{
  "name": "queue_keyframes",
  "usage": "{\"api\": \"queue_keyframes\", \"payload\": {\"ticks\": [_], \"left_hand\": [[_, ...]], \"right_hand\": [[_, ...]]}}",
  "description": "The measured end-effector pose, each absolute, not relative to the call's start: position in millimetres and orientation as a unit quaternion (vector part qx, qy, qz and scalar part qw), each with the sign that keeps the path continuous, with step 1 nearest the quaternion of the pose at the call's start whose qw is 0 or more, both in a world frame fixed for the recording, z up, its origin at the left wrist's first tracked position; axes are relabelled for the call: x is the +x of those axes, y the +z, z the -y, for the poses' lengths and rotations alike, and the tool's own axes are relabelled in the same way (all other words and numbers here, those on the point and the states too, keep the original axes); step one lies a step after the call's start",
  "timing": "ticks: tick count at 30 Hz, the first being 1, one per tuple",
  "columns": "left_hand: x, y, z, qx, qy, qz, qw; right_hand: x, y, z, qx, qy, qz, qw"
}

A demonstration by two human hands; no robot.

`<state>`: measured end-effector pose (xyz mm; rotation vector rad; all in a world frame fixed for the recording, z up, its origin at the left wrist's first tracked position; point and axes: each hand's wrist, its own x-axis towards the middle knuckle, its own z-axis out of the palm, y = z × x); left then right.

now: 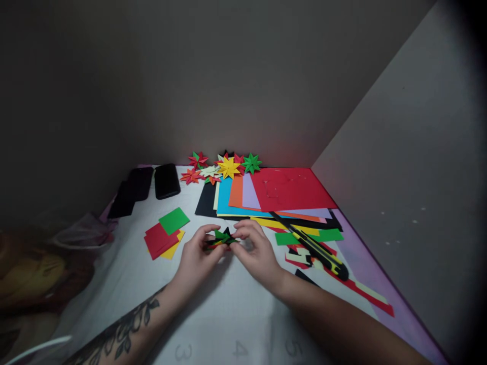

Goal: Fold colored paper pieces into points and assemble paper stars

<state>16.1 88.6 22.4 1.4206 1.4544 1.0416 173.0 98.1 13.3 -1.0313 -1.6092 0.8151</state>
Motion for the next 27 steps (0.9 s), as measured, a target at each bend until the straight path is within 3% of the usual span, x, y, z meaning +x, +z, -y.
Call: {"api": "queue_keyframes", "payload": {"ticks": [10,19,27], "left_hand": [[11.4,18.5,-83.3,0.634,0.386,-0.566,0.359],[14.4,19.4,-84.7,0.603,0.397,-0.558,0.410],[9.9,18.3,-82.2,0.655,0.370,-0.564,0.340]], "right_hand": [[174.6,14.4,-96.6,-0.388,0.298,0.720,0.492],[178.2,9.3,-97.6,-0.353,0.204,0.767,0.496],[172.0,18.5,-94.1,-0.425,0.321,0.709,0.463]]}}
